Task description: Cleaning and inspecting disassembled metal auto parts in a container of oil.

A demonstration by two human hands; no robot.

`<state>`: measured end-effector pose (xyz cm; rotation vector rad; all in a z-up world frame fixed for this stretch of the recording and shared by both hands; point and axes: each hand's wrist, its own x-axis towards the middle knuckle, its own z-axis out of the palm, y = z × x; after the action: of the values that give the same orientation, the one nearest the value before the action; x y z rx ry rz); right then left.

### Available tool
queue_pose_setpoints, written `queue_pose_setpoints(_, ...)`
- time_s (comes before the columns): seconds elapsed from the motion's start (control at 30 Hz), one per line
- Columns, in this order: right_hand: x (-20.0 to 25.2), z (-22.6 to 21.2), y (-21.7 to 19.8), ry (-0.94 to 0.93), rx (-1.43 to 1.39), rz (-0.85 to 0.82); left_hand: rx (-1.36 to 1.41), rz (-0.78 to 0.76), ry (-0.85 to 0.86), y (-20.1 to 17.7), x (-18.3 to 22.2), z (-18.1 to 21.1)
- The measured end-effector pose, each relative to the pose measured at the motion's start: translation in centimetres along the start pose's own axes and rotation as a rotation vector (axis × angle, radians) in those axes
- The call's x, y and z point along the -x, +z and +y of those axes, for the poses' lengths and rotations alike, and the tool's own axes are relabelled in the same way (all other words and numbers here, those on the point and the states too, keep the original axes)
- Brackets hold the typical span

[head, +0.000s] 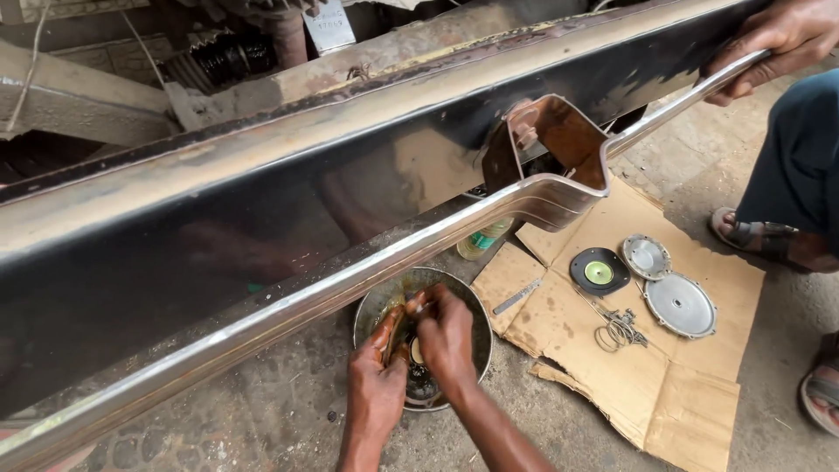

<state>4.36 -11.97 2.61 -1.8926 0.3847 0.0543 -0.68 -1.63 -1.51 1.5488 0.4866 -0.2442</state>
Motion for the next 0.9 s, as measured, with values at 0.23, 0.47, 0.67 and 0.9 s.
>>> queue_pose_setpoints(0.23, -1.2, 1.5, -0.7, -0.077, -0.164, -0.157, 0.108, 0.061, 0.134, -0.4, 0.0, -0.6)
queue_pose_setpoints(0.47, -1.5, 3.1, 0.4, -0.377, 0.146, -0.199, 0.08, -0.022, -0.061, -0.8, -0.2, 0.5)
queue_pose_setpoints(0.67, 1.5, 1.7, 1.7, -0.304, 0.257, -0.072, 0.221, -0.04, 0.06, -1.0, -0.7, -0.2)
queue_pose_setpoints(0.9, 1.2, 1.1, 0.0, -0.34, 0.227, 0.015, 0.121, -0.086, 0.151, -0.7, 0.0, -0.9)
